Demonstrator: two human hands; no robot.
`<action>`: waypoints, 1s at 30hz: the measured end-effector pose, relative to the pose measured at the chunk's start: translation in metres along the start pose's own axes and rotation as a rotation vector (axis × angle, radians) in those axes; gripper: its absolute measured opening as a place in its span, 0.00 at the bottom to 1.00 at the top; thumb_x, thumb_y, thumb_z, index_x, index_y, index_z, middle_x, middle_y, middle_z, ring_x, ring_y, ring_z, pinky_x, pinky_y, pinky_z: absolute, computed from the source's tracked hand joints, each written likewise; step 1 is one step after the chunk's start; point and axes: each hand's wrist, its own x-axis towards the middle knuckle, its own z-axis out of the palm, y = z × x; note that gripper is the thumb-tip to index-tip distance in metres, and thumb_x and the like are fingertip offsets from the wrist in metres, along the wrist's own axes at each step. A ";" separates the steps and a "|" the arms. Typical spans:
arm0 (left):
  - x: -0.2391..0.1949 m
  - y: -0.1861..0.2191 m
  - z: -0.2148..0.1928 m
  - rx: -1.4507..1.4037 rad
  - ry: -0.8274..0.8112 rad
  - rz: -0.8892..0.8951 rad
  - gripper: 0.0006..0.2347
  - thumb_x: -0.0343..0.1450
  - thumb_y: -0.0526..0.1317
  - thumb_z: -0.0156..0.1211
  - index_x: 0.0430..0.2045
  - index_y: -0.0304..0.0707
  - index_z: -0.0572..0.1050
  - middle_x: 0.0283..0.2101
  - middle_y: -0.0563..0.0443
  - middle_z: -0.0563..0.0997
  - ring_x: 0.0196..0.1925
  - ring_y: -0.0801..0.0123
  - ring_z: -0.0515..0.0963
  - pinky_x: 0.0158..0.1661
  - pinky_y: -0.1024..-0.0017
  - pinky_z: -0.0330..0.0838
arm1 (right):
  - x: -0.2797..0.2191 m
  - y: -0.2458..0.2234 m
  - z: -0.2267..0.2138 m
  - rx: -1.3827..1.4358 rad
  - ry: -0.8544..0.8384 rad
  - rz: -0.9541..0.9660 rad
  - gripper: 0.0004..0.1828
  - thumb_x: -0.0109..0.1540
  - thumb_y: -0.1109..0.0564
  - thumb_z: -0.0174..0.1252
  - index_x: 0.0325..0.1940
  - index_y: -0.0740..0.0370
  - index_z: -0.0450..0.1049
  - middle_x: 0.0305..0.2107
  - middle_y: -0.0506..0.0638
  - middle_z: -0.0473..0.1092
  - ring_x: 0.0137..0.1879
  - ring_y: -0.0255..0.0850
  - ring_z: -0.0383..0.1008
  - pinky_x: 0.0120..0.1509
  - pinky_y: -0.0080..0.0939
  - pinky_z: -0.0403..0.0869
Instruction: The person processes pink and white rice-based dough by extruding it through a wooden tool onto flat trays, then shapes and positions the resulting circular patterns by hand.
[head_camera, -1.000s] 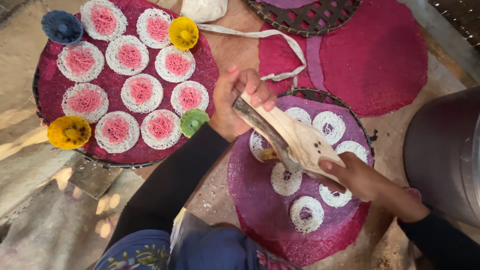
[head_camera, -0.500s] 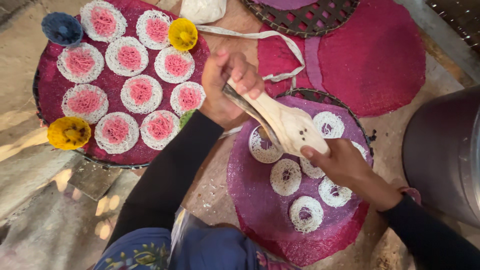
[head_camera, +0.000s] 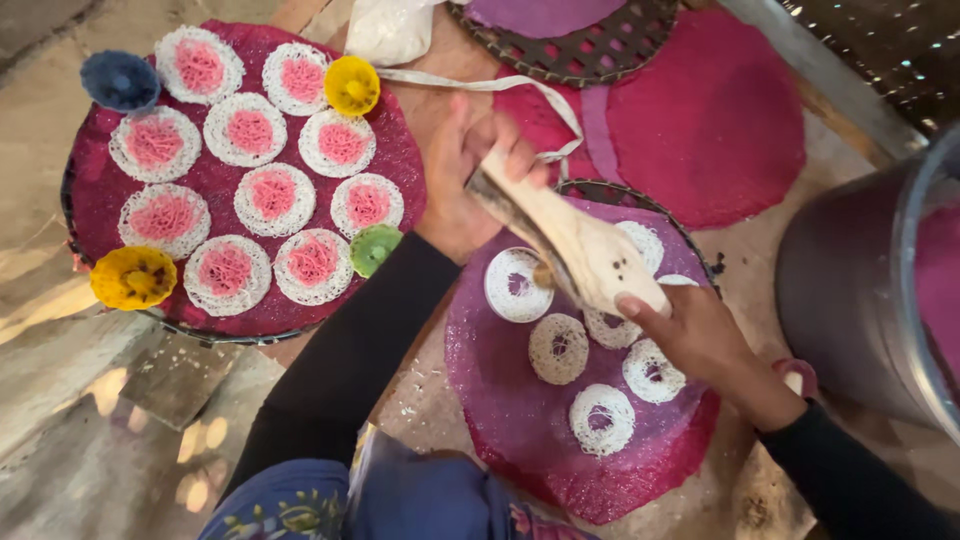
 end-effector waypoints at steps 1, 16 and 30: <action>0.004 0.003 0.010 0.012 0.010 -0.032 0.28 0.75 0.64 0.37 0.37 0.35 0.76 0.30 0.44 0.78 0.39 0.52 0.79 0.47 0.57 0.73 | -0.002 0.005 0.000 0.071 0.045 -0.017 0.41 0.59 0.26 0.50 0.29 0.70 0.77 0.13 0.56 0.70 0.23 0.44 0.73 0.32 0.49 0.71; -0.089 -0.010 0.074 1.620 0.108 0.633 0.25 0.59 0.39 0.78 0.46 0.26 0.74 0.47 0.40 0.81 0.49 0.61 0.82 0.52 0.65 0.76 | 0.022 -0.067 0.060 -0.131 0.331 -0.782 0.42 0.57 0.34 0.61 0.69 0.58 0.68 0.67 0.57 0.65 0.73 0.52 0.63 0.76 0.48 0.61; -0.164 0.031 0.056 1.483 0.283 0.506 0.22 0.62 0.34 0.77 0.48 0.28 0.75 0.47 0.46 0.84 0.48 0.68 0.85 0.51 0.69 0.79 | 0.026 -0.046 0.091 0.033 0.189 -0.611 0.64 0.50 0.28 0.67 0.78 0.64 0.49 0.65 0.58 0.64 0.75 0.51 0.56 0.75 0.73 0.36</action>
